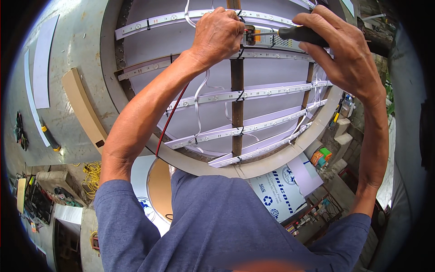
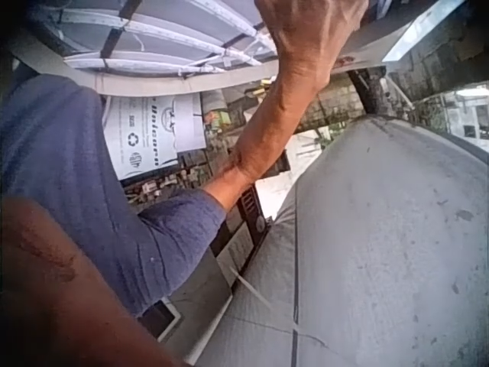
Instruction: Wiring and assembling internal LED components into a circular sign frame.
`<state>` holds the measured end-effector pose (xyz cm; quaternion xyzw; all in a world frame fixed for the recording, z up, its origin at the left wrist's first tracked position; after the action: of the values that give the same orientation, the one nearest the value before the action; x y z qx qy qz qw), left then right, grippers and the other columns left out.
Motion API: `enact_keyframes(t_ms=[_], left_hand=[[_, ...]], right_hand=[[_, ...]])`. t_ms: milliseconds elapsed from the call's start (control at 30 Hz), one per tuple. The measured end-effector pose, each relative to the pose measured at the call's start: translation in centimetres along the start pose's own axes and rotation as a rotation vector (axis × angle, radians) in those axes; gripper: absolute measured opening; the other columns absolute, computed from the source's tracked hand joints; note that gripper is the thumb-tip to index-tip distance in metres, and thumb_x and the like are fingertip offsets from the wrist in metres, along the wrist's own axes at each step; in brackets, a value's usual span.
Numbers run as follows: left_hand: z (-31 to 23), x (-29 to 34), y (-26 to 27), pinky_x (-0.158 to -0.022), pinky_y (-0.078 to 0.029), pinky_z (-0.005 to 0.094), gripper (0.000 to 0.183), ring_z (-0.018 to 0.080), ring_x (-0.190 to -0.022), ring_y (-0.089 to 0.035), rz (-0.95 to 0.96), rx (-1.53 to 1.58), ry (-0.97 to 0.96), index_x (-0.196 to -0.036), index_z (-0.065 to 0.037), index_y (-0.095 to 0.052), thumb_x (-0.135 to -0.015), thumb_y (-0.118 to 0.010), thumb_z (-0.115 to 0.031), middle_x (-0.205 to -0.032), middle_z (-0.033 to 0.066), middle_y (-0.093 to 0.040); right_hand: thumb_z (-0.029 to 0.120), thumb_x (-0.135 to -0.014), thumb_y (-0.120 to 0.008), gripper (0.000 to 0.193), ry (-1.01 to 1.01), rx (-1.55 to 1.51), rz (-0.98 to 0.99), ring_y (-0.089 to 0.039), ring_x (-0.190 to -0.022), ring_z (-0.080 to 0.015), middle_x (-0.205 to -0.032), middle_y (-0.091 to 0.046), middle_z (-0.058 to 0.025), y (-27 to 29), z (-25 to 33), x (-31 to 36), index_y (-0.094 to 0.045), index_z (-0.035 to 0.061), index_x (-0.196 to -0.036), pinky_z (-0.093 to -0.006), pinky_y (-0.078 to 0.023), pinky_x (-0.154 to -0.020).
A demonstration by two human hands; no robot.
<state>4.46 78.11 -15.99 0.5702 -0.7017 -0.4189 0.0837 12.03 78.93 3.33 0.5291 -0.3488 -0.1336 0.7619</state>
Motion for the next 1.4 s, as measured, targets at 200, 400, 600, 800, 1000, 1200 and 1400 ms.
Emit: enact_keyframes(t_ms=[200,400,600,800,1000,1200,1400], left_hand=[[-0.1,-0.1,0.1,-0.075,-0.054,0.0338,0.007,0.0172,-0.084,-0.061,0.008,-0.002,0.008,-0.083,-0.012,-0.08,-0.078,-0.079,-0.016,-0.089,-0.0011,-0.07],[0.0,0.2,0.2,-0.076,-0.053,0.0344,0.006,0.0178,-0.085,-0.061,0.01,0.033,0.028,-0.083,-0.011,-0.079,-0.08,-0.077,-0.015,-0.089,-0.0002,-0.071],[0.2,-0.3,-0.1,-0.078,-0.052,0.0371,0.02,0.0207,-0.088,-0.062,0.131,0.062,0.089,-0.1,-0.014,-0.077,-0.08,-0.075,-0.017,-0.09,0.0015,-0.071],[-0.7,-0.2,-0.3,-0.088,-0.046,0.0381,0.043,0.0215,-0.104,-0.057,0.108,-0.016,-0.04,-0.117,-0.018,-0.072,-0.076,-0.082,-0.025,-0.108,0.0046,-0.07],[-0.2,-0.1,-0.6,-0.087,-0.043,0.0372,0.065,0.0225,-0.108,-0.054,0.111,0.072,-0.017,-0.125,-0.018,-0.068,-0.066,-0.089,-0.034,-0.115,0.0059,-0.066],[-0.4,-0.4,-1.0,-0.086,-0.042,0.0374,0.07,0.0221,-0.108,-0.054,0.15,-0.06,-0.01,-0.121,-0.015,-0.069,-0.061,-0.09,-0.044,-0.115,0.0036,-0.061],[-0.4,-0.4,-1.1,-0.084,-0.042,0.0374,0.063,0.0208,-0.106,-0.054,0.108,-0.078,-0.033,-0.111,-0.014,-0.073,-0.062,-0.09,-0.048,-0.106,0.0032,-0.063]], right_hand=[[0.016,-0.095,-0.064,0.019,-0.216,-0.076,-0.066,-0.068,-0.077,-0.0232,-0.093,-0.068,-0.012,-1.6,-2.1,1.3,-0.061,-0.0003,-0.104,-0.0354,-0.052,-0.067],[0.019,-0.087,-0.07,0.024,-0.699,-0.193,0.181,-0.063,-0.079,-0.0314,-0.085,-0.058,-0.0155,-1.0,-2.4,0.5,-0.061,0.0004,-0.1,-0.0387,-0.05,-0.069],[0.02,-0.088,-0.071,0.032,-0.015,0.475,0.016,-0.063,-0.081,-0.0237,-0.093,-0.059,-0.0072,-0.9,0.1,0.8,-0.059,0.0039,-0.112,-0.0384,-0.052,-0.071],[0.019,-0.084,-0.075,0.035,0.136,0.52,0.049,-0.063,-0.083,-0.0227,-0.092,-0.059,-0.0074,-2.2,0.0,1.0,-0.059,0.0054,-0.113,-0.0372,-0.053,-0.07],[0.018,-0.084,-0.076,0.028,0.191,0.501,0.08,-0.063,-0.077,-0.0233,-0.087,-0.059,-0.0075,-1.9,0.3,0.0,-0.059,0.0052,-0.103,-0.0379,-0.052,-0.067],[0.018,-0.084,-0.076,0.024,0.189,0.492,0.082,-0.063,-0.074,-0.0231,-0.085,-0.059,-0.0075,-2.0,0.4,-0.2,-0.06,0.0055,-0.098,-0.038,-0.05,-0.065],[0.017,-0.085,-0.075,0.022,0.201,0.488,0.087,-0.062,-0.073,-0.0228,-0.084,-0.058,-0.008,-2.1,0.5,-0.4,-0.059,0.0055,-0.096,-0.0376,-0.049,-0.065]])
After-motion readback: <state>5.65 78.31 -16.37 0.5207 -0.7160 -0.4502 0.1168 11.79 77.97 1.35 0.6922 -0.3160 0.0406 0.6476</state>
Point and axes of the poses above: each hand's wrist, its own x-axis away from the middle knuckle, its own y-axis out of the back of the hand, z = x × y, the point moved 8 cm from there along -x, towards the middle knuckle
